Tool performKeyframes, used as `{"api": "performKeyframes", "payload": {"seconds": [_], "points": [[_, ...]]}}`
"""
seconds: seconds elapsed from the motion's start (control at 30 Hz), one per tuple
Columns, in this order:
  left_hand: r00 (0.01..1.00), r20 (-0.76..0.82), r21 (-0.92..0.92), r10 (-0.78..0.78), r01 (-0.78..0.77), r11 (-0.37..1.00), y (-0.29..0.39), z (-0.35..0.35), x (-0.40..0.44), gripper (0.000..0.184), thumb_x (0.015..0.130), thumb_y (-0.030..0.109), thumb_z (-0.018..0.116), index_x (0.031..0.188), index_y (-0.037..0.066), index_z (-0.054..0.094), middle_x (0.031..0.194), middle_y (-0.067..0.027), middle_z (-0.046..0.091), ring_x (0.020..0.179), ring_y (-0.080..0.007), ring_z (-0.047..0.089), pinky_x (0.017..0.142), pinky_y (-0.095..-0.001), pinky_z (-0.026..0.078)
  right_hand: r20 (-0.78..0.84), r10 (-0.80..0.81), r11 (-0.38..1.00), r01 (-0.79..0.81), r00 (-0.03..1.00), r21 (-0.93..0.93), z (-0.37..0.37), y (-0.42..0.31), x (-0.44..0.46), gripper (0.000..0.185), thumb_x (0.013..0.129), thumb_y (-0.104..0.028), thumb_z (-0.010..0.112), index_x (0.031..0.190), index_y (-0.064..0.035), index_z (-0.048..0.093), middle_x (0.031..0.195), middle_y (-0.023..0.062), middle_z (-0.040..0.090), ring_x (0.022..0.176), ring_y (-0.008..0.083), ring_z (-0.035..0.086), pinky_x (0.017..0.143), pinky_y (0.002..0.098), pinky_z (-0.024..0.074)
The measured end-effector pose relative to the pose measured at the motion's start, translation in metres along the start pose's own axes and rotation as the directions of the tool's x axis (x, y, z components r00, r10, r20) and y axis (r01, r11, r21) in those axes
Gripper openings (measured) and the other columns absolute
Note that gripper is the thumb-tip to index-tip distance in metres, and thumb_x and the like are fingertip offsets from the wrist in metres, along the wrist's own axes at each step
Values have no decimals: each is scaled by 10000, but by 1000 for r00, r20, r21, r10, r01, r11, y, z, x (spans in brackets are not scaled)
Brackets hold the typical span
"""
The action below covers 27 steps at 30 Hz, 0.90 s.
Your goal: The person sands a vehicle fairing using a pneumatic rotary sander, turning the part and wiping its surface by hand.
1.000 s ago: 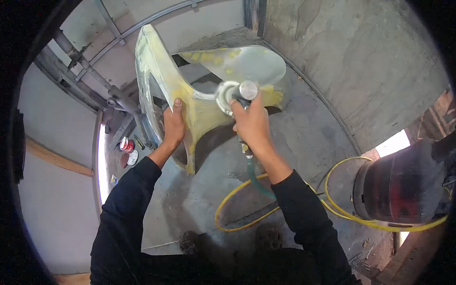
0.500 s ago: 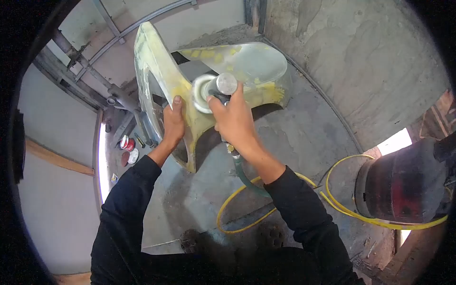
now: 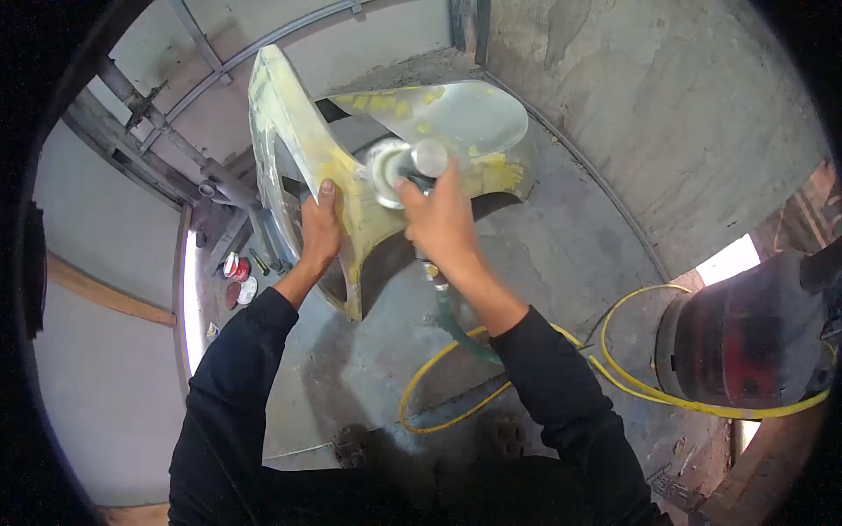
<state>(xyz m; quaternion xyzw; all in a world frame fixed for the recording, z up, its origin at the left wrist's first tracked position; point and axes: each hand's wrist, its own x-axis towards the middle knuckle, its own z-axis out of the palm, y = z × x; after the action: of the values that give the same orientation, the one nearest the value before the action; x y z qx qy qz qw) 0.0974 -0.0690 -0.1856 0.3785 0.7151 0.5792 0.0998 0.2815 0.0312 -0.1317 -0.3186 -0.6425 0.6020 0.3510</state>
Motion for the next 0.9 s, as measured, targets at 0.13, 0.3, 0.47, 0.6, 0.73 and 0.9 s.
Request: {"api": "performKeyframes", "payload": {"seconds": [0.13, 0.3, 0.47, 0.6, 0.73, 0.9], "points": [[1000, -16, 3, 22, -22, 1000, -3, -1, 1, 831, 993, 700, 480, 1157, -97, 654, 996, -147, 705, 912, -217, 624, 854, -391, 493, -45, -11, 1000, 11, 999, 1, -14, 17, 4, 514, 932, -198, 683, 1320, 18, 423, 774, 122, 631, 502, 206, 598, 482, 356, 491], [1000, 11, -27, -2, 2, 1000, 2, 1, 0, 810, 998, 687, 486, 1183, -85, 646, 1014, -142, 701, 919, -207, 619, 862, -385, 492, 21, 18, 998, -19, 1000, 58, 5, -5, -1, 517, 931, -204, 682, 1323, 12, 424, 826, 145, 652, 527, 224, 624, 503, 354, 518], [1000, -6, 4, -3, 3, 1000, 0, 0, -1, 793, 1014, 668, 476, 1182, -89, 646, 1021, -141, 701, 925, -208, 620, 869, -388, 492, 0, 52, 996, -52, 999, 68, -5, 9, -1, 479, 930, -186, 684, 1309, 3, 458, 984, 164, 676, 620, 202, 651, 500, 344, 538], [1000, -3, 14, 15, -15, 1000, -3, -1, 1, 806, 1008, 676, 478, 1188, -90, 649, 1024, -147, 708, 930, -215, 625, 872, -391, 493, 43, 117, 987, -121, 992, 108, -19, 11, 6, 439, 927, -170, 687, 1280, -7, 485, 936, 106, 659, 649, 160, 626, 475, 319, 518], [1000, 14, -28, 12, -11, 1000, 2, 1, 0, 818, 1003, 685, 475, 1186, -92, 653, 1025, -156, 713, 934, -221, 628, 875, -398, 492, 75, 74, 981, -86, 994, 175, 4, -14, -4, 446, 923, -178, 689, 1277, -10, 475, 922, 103, 647, 651, 156, 623, 471, 317, 519], [1000, -7, 10, 13, -13, 1000, -8, -1, 3, 836, 996, 703, 467, 1201, -86, 651, 1044, -156, 711, 949, -222, 632, 884, -393, 491, 24, 78, 989, -80, 997, 123, -14, 12, 3, 453, 918, -167, 690, 1286, -28, 465, 913, 99, 636, 625, 157, 612, 451, 313, 512]]}}
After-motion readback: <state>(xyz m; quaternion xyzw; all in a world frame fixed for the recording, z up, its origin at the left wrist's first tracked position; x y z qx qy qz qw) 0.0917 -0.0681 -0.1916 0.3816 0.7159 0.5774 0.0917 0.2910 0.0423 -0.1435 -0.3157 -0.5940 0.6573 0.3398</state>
